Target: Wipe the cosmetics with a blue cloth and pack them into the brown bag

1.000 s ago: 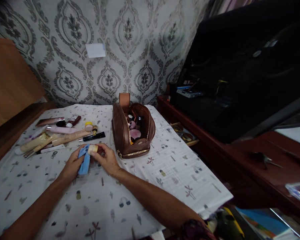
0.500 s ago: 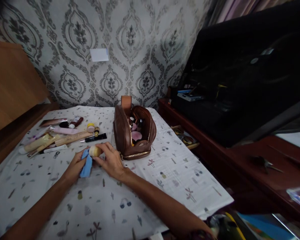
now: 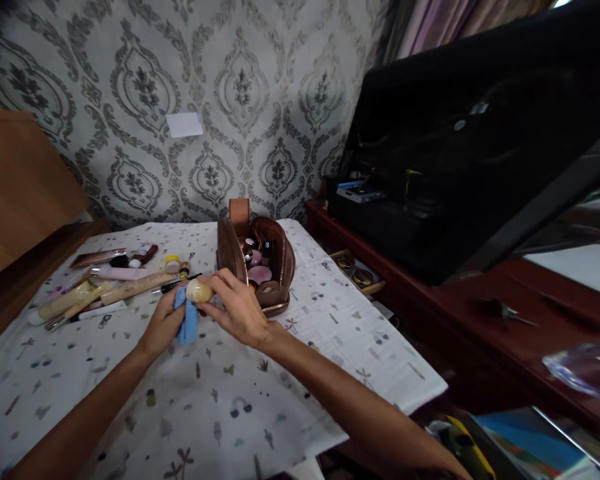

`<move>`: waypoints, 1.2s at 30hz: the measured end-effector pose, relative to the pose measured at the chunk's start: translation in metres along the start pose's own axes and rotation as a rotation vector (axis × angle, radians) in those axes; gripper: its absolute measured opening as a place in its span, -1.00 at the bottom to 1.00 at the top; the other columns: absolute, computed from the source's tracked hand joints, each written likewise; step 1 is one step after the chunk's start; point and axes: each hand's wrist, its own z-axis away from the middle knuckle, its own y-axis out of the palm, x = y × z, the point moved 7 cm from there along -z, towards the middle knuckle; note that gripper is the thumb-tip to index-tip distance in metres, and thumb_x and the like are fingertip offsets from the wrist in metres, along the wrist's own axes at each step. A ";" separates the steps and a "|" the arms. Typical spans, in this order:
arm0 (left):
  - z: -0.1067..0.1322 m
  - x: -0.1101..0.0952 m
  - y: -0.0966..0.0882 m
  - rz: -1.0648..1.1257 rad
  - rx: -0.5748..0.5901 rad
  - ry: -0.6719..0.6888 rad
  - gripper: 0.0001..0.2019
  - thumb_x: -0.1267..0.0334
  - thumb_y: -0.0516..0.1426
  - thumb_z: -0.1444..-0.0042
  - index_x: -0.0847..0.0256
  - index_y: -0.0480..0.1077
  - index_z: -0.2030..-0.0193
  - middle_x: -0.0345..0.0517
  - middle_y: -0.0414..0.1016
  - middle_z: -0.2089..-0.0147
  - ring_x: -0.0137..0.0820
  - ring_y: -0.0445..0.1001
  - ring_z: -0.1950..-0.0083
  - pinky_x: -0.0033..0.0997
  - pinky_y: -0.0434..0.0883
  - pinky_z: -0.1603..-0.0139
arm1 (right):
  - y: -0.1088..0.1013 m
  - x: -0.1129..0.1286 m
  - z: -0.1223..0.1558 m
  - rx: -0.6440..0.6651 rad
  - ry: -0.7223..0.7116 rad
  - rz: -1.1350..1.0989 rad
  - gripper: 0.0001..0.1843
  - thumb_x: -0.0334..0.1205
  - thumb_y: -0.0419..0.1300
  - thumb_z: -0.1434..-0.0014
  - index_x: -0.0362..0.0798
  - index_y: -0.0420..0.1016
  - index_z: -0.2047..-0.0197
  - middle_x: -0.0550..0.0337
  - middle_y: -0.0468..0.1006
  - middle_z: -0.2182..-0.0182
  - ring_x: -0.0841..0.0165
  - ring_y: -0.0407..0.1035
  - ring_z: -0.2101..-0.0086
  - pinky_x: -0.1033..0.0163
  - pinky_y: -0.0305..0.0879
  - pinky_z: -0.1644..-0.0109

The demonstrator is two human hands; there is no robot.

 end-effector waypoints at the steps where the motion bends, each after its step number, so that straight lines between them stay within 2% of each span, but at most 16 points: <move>1: -0.004 -0.005 0.005 -0.017 0.007 0.035 -0.79 0.14 0.18 0.00 0.20 0.46 0.27 -0.16 0.47 0.33 -0.32 0.42 0.28 -0.42 0.41 0.25 | -0.006 0.000 0.000 -0.017 0.000 0.019 -0.63 -0.15 0.22 -0.28 0.07 0.40 -0.15 0.11 0.42 0.14 0.27 0.41 0.14 0.20 0.44 0.06; 5: -0.018 -0.024 0.024 -0.133 0.032 0.197 -0.80 0.22 0.09 -0.08 0.22 0.46 0.22 -0.16 0.49 0.29 -0.33 0.40 0.28 -0.39 0.39 0.16 | -0.030 -0.001 -0.002 -0.082 -0.018 0.066 -0.63 -0.12 0.22 -0.28 0.04 0.40 -0.14 0.10 0.43 0.15 0.27 0.41 0.16 0.16 0.44 0.04; 7: -0.024 -0.033 0.032 -0.223 0.028 0.283 -0.78 0.27 0.05 -0.11 0.23 0.46 0.18 -0.11 0.50 0.21 -0.31 0.42 0.22 -0.36 0.39 0.10 | -0.041 -0.002 -0.002 -0.109 -0.021 0.082 -0.64 -0.12 0.22 -0.28 0.04 0.40 -0.13 0.10 0.43 0.16 0.27 0.40 0.17 0.16 0.43 0.04; 10: -0.029 -0.045 0.041 -0.386 0.020 0.459 -0.68 0.34 0.00 -0.11 0.25 0.44 0.03 0.02 0.49 -0.02 -0.22 0.42 -0.04 -0.23 0.33 -0.15 | -0.055 -0.004 -0.001 -0.131 0.002 0.096 -0.65 -0.11 0.23 -0.28 0.05 0.42 -0.11 0.12 0.43 0.19 0.29 0.39 0.21 0.18 0.44 0.09; 13: -0.032 -0.048 0.049 -0.522 0.056 0.595 -0.53 0.42 -0.04 -0.09 0.24 0.36 -0.15 0.05 0.42 -0.21 -0.18 0.29 -0.29 -0.07 0.18 -0.34 | -0.063 -0.006 0.000 -0.150 0.017 0.103 -0.66 -0.10 0.23 -0.27 0.06 0.42 -0.10 0.13 0.43 0.21 0.31 0.38 0.26 0.21 0.43 0.19; 17: -0.035 -0.041 0.055 -0.654 0.110 0.601 -0.49 0.47 -0.04 -0.11 0.24 0.31 -0.22 0.05 0.38 -0.26 -0.19 0.23 -0.36 -0.07 0.20 -0.36 | -0.068 -0.009 0.005 -0.171 0.030 0.069 -0.66 -0.06 0.22 -0.28 0.05 0.43 -0.09 0.11 0.45 0.18 0.32 0.37 0.26 0.25 0.42 0.28; 21: -0.031 -0.041 0.059 -0.770 0.132 0.635 -0.53 0.47 -0.03 -0.18 0.25 0.30 -0.23 0.06 0.42 -0.21 -0.17 0.22 -0.35 -0.08 0.26 -0.33 | -0.072 -0.017 0.008 -0.195 0.066 0.027 -0.68 -0.08 0.27 -0.23 0.04 0.47 -0.03 0.13 0.47 0.20 0.33 0.39 0.26 0.25 0.43 0.26; 25: -0.024 -0.042 0.060 -0.851 0.165 0.669 -0.47 0.56 -0.06 -0.12 0.20 0.33 -0.21 -0.02 0.38 -0.27 -0.18 0.15 -0.38 -0.04 0.21 -0.38 | -0.083 -0.037 0.006 -0.299 0.169 -0.124 -0.62 -0.08 0.32 -0.17 -0.02 0.45 -0.03 0.09 0.50 0.15 0.34 0.44 0.25 0.28 0.44 0.30; 28: -0.019 -0.041 0.057 -0.869 0.151 0.681 -0.45 0.58 -0.07 -0.10 0.18 0.33 -0.21 -0.05 0.34 -0.32 -0.20 0.14 -0.40 -0.04 0.17 -0.41 | -0.092 -0.052 0.003 -0.338 0.231 -0.153 -0.59 -0.10 0.33 -0.15 -0.05 0.45 -0.04 0.08 0.53 0.14 0.35 0.45 0.26 0.26 0.45 0.26; 31: -0.015 -0.039 0.054 -0.866 0.126 0.700 -0.47 0.55 -0.08 -0.15 0.17 0.32 -0.23 -0.03 0.34 -0.32 -0.20 0.16 -0.40 -0.04 0.19 -0.40 | -0.098 -0.059 -0.001 -0.304 0.244 -0.105 -0.60 -0.19 0.34 -0.13 -0.04 0.46 -0.04 0.10 0.54 0.16 0.34 0.47 0.24 0.24 0.47 0.21; 36: -0.012 -0.034 0.049 -0.852 0.112 0.720 -0.52 0.45 -0.06 -0.23 0.15 0.30 -0.27 -0.01 0.33 -0.33 -0.17 0.17 -0.41 -0.04 0.18 -0.40 | -0.098 -0.061 -0.006 -0.155 0.230 0.012 -0.58 -0.35 0.34 -0.10 -0.02 0.49 -0.05 0.14 0.49 0.15 0.37 0.47 0.27 0.24 0.46 0.19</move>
